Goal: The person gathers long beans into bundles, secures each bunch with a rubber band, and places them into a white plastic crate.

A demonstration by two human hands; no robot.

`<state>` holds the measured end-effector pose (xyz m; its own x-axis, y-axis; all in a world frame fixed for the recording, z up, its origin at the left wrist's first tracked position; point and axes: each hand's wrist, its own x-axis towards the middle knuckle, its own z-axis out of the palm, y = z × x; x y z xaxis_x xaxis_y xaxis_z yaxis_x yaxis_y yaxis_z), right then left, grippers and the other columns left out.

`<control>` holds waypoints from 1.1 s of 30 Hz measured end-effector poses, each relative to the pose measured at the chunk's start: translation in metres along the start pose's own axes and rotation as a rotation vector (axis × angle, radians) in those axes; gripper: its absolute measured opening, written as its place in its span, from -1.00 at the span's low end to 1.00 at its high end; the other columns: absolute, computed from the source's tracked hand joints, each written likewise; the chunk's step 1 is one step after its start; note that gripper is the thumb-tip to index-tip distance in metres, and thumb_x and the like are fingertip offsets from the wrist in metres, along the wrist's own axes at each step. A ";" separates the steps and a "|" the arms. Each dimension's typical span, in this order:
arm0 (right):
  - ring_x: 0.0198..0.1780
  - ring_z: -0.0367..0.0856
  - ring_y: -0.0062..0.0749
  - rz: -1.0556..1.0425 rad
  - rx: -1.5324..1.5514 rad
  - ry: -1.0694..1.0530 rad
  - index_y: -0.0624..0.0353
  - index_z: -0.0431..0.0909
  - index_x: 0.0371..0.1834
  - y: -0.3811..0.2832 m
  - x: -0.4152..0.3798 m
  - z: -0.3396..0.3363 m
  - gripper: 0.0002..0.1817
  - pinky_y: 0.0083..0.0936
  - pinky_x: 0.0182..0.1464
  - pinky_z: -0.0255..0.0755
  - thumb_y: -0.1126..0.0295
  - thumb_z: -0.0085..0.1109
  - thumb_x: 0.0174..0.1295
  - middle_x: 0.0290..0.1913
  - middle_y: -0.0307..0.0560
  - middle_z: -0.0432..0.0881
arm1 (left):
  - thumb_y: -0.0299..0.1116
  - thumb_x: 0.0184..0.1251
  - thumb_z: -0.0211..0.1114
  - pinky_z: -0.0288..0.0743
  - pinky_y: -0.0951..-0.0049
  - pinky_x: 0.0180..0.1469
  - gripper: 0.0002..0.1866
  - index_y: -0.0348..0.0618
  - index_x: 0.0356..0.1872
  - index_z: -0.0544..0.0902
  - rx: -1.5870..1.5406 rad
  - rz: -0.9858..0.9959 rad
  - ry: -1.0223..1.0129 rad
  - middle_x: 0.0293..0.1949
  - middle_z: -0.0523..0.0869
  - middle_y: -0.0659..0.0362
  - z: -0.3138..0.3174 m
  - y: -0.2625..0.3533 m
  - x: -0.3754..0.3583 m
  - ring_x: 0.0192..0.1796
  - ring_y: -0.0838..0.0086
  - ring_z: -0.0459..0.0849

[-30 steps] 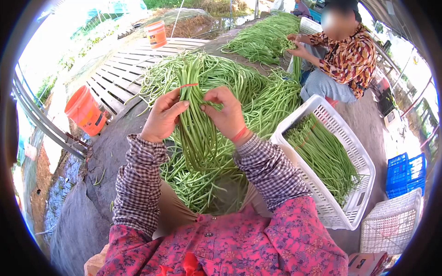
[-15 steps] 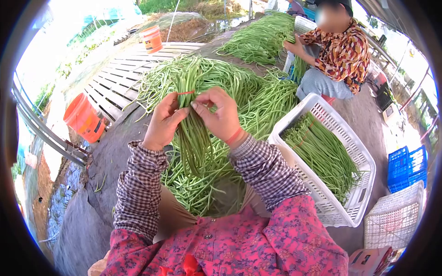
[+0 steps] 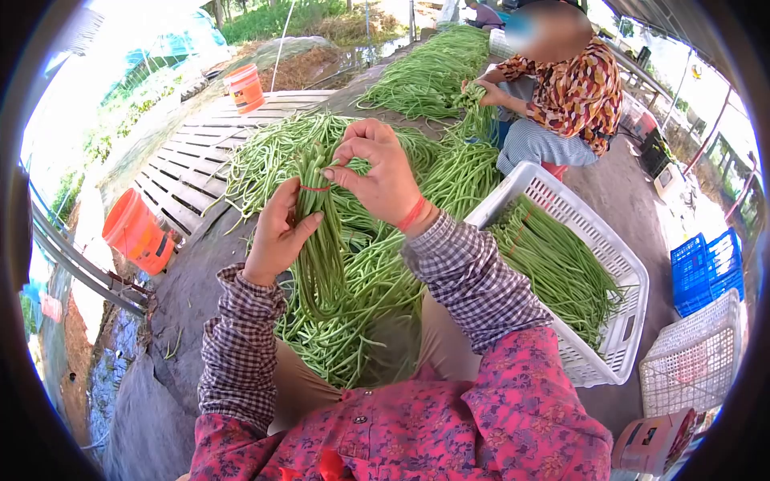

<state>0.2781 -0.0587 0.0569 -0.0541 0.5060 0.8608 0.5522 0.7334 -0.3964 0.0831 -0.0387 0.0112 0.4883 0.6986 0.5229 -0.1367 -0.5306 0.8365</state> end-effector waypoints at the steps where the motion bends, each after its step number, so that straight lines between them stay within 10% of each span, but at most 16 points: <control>1: -0.17 0.47 -0.30 0.015 0.051 0.011 0.16 0.58 -0.43 -0.001 -0.001 0.001 -0.81 -0.43 -0.06 0.35 0.46 0.42 -0.09 -0.25 -0.16 0.50 | -0.60 0.22 0.23 0.41 0.53 0.04 -0.43 -0.41 0.23 0.22 0.033 0.037 0.014 0.00 0.54 0.07 0.002 0.000 0.001 0.00 0.51 0.53; 16: -0.20 0.44 -0.36 -0.025 -0.125 -0.090 0.18 0.48 -0.38 -0.011 -0.009 0.004 -0.84 -0.46 -0.06 0.31 0.48 0.30 0.03 -0.29 -0.18 0.48 | -0.53 -0.04 0.38 0.48 0.46 -0.20 -0.48 -0.32 0.00 0.39 0.482 0.066 0.299 -0.28 0.61 0.03 0.016 0.007 -0.002 -0.27 0.38 0.63; 21: -0.23 0.43 -0.41 0.286 0.401 -0.170 0.22 0.50 -0.42 -0.020 -0.017 -0.001 -0.83 -0.48 -0.09 0.28 0.35 0.23 0.14 -0.29 -0.20 0.49 | -0.53 -0.04 0.36 0.48 0.45 -0.25 -0.53 -0.31 -0.05 0.43 0.507 0.111 0.383 -0.34 0.63 -0.01 0.005 -0.002 0.001 -0.34 0.30 0.64; 25: -0.26 0.43 -0.55 0.344 0.536 -0.334 0.27 0.54 -0.38 -0.012 -0.007 -0.027 -0.75 -0.56 -0.14 0.29 0.26 0.15 0.25 -0.31 -0.26 0.51 | -0.56 -0.01 0.37 0.46 0.57 -0.21 -0.55 -0.34 -0.04 0.47 0.341 0.056 0.289 -0.32 0.63 0.20 -0.005 -0.002 0.003 -0.30 0.64 0.54; 33: -0.45 0.34 -0.78 0.465 0.456 -0.157 0.24 0.54 -0.41 -0.005 0.000 -0.009 -0.80 -0.75 -0.42 0.28 0.39 0.38 0.06 -0.48 -0.37 0.49 | -0.56 0.00 0.34 0.47 0.59 -0.22 -0.55 -0.35 -0.02 0.46 0.259 0.148 0.208 -0.32 0.67 0.14 0.001 0.001 0.001 -0.32 0.63 0.59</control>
<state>0.2831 -0.0663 0.0616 -0.0348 0.8504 0.5250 0.1421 0.5242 -0.8396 0.0841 -0.0385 0.0128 0.2904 0.6738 0.6795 0.0433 -0.7186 0.6941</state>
